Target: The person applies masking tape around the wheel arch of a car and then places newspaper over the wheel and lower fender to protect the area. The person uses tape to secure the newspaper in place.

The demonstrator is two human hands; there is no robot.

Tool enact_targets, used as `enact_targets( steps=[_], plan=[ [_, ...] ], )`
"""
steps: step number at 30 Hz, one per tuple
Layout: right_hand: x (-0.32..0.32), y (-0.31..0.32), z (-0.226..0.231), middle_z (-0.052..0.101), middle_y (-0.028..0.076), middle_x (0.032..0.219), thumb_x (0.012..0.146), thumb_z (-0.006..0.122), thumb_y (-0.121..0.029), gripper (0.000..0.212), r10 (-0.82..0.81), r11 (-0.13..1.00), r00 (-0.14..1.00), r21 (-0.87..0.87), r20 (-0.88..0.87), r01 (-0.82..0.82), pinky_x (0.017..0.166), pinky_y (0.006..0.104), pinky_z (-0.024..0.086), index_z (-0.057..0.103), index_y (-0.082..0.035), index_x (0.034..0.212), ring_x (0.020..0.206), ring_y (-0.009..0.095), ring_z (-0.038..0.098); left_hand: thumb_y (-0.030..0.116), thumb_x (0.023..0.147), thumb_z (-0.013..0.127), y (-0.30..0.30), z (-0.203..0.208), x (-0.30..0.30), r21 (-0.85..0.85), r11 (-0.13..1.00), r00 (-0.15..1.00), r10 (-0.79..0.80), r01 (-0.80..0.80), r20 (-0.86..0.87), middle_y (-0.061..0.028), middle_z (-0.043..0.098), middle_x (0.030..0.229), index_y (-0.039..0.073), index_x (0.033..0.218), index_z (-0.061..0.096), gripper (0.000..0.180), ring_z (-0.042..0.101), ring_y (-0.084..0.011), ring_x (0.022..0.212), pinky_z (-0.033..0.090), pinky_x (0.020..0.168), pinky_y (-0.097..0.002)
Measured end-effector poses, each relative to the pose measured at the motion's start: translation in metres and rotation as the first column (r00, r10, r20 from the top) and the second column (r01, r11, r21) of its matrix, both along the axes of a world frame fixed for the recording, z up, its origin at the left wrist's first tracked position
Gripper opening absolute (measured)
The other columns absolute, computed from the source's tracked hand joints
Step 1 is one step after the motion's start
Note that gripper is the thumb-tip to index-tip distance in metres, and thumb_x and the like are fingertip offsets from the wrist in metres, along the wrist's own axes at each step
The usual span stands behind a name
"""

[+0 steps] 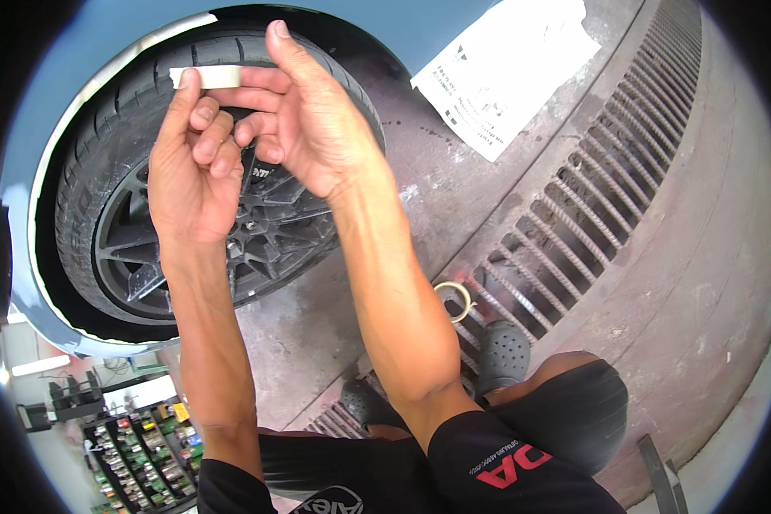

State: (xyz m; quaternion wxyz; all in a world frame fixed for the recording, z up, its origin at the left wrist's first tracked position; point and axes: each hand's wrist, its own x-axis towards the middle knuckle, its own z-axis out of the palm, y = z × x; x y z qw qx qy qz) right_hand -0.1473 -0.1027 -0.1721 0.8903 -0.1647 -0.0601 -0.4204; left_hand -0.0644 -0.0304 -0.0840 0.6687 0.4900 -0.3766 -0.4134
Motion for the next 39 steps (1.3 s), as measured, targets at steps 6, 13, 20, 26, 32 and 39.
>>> enact_targets(
  steps=[6, 13, 20, 26, 32, 39],
  plan=[
    [0.033, -0.002, -0.002, 0.073, 0.02, 0.116, 0.099, 0.073, -0.038, 0.043, 0.027, 0.996, 0.95, 0.071, 0.312, -0.052, 0.042, 0.0189, 0.036, 0.067, 0.001, 0.116, 0.058, 0.005, 0.052, 0.025, 0.11, 0.062, -0.014, 0.006, 0.007, 0.065, 0.996, 0.991, -0.044, 0.053, -0.125, 0.0025, 0.053, 0.072, 0.006, 0.094, 0.058, 0.025, 0.043, -0.0063, 0.051, 0.04, 0.047, -0.0231],
    [0.042, -0.011, 0.004, 0.074, 0.016, 0.109, 0.097, 0.07, -0.019, 0.025, -0.057, 0.983, 0.955, 0.183, 0.29, 0.003, 0.043, 0.0213, 0.038, 0.069, 0.005, 0.107, 0.06, 0.006, 0.056, 0.017, 0.108, 0.061, -0.029, 0.019, 0.014, 0.054, 0.995, 0.98, -0.069, 0.08, -0.189, -0.0028, 0.059, 0.077, 0.003, 0.096, 0.057, 0.019, 0.05, -0.0127, 0.059, 0.045, 0.056, -0.0273],
    [0.019, -0.042, 0.013, 0.074, 0.013, 0.091, 0.102, 0.064, -0.015, 0.025, 0.006, 1.0, 0.998, -0.001, 0.068, -0.006, 0.053, 0.0214, 0.052, 0.068, 0.007, 0.113, 0.064, 0.011, 0.063, 0.014, 0.105, 0.062, -0.027, 0.01, 0.016, 0.033, 0.988, 0.979, 0.144, -0.15, 0.141, -0.0117, 0.07, 0.094, -0.004, 0.104, 0.064, 0.018, 0.062, -0.0139, 0.073, 0.053, 0.053, -0.0268],
    [0.029, -0.046, 0.01, 0.074, 0.015, 0.094, 0.104, 0.066, -0.019, 0.033, 0.077, 0.992, 0.945, 0.069, 0.317, -0.104, 0.053, 0.0186, 0.058, 0.066, 0.012, 0.117, 0.061, 0.009, 0.066, 0.009, 0.105, 0.067, -0.04, 0.005, 0.021, -0.066, 0.993, 0.972, 0.107, -0.096, 0.208, -0.0017, 0.067, 0.082, 0.002, 0.099, 0.066, 0.009, 0.059, -0.0062, 0.065, 0.052, 0.057, -0.0215],
    [0.039, -0.038, 0.008, 0.075, 0.015, 0.096, 0.106, 0.062, -0.017, 0.031, 0.058, 0.987, 0.889, 0.107, 0.454, -0.119, 0.054, 0.0181, 0.061, 0.064, 0.011, 0.12, 0.061, 0.01, 0.069, 0.008, 0.104, 0.067, -0.049, 0.007, 0.023, -0.096, 0.986, 0.959, 0.153, -0.133, 0.238, -0.0023, 0.067, 0.082, 0.002, 0.099, 0.065, 0.008, 0.06, -0.0069, 0.064, 0.054, 0.056, -0.0216],
    [0.033, -0.037, 0.019, 0.07, 0.007, 0.086, 0.108, 0.057, -0.014, 0.019, 0.012, 0.967, 0.941, 0.237, 0.337, -0.097, 0.042, 0.0149, 0.045, 0.064, 0.004, 0.107, 0.053, 0.005, 0.056, 0.007, 0.104, 0.062, -0.045, 0.02, 0.02, -0.074, 0.997, 0.998, 0.002, 0.003, 0.063, -0.0173, 0.071, 0.096, -0.009, 0.111, 0.062, 0.017, 0.069, -0.021, 0.082, 0.061, 0.071, -0.029]
  ],
)
